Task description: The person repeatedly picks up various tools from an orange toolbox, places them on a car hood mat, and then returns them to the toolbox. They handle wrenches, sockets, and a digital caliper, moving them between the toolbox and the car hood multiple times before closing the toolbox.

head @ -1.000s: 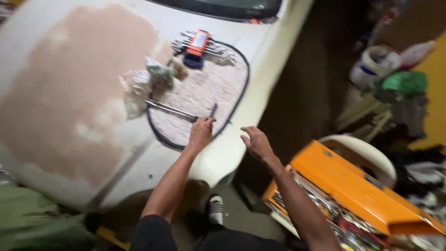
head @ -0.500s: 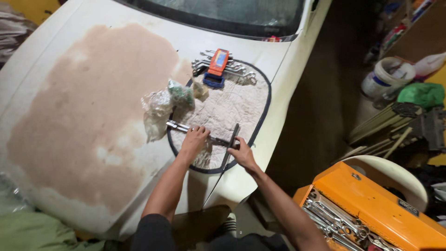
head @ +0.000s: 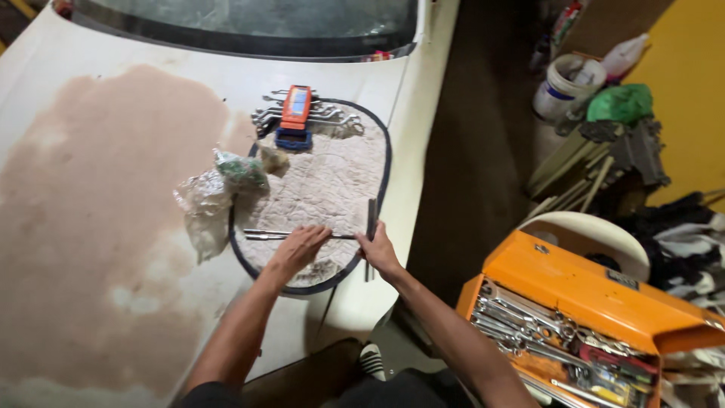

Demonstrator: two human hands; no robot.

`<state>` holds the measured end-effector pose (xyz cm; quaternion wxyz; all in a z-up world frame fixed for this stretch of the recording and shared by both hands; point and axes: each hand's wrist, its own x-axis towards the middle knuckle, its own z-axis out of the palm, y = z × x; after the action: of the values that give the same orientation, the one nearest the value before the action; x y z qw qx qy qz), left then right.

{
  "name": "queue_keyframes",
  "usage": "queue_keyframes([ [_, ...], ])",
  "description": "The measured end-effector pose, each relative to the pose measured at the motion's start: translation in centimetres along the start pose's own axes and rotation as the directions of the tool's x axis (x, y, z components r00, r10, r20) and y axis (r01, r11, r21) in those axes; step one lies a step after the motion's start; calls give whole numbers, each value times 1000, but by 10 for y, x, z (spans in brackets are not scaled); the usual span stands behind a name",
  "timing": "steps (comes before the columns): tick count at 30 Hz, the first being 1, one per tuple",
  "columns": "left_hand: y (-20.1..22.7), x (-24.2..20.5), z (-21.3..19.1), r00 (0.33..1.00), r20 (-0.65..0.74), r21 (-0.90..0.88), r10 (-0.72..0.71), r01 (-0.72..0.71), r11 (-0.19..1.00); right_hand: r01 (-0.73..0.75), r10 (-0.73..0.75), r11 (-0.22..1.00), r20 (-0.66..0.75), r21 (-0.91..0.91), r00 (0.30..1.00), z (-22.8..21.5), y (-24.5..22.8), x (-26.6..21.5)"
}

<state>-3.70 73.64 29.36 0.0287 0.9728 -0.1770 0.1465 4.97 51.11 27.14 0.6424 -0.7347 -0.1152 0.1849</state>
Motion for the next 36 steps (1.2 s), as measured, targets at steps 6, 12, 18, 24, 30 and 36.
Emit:
queue_keyframes([
  [6, 77, 77, -5, 1000, 20, -125, 17, -14, 992, -107, 5, 956, -350, -272, 937, -77, -28, -39],
  [12, 183, 140, 16, 991, -22, -197, 132, -134, 971, -132, -93, 913, -512, -386, 854, -189, 6, -81],
  [18, 318, 180, 37, 982, 106, -259, 156, -124, 958, -276, -12, 898, -645, -343, 764, -305, 89, -129],
  [24, 435, 196, 58, 863, 499, -301, 78, 88, 949, -72, -52, 969, -480, -235, 876, -406, 121, -227],
  [30, 509, 196, 86, 855, 504, -411, 123, 112, 905, -232, 271, 961, -343, 150, 899, -462, 100, -304],
  [36, 531, 192, 98, 935, 304, -352, 184, -69, 933, -15, -181, 910, -431, -414, 884, -528, 132, -338],
])
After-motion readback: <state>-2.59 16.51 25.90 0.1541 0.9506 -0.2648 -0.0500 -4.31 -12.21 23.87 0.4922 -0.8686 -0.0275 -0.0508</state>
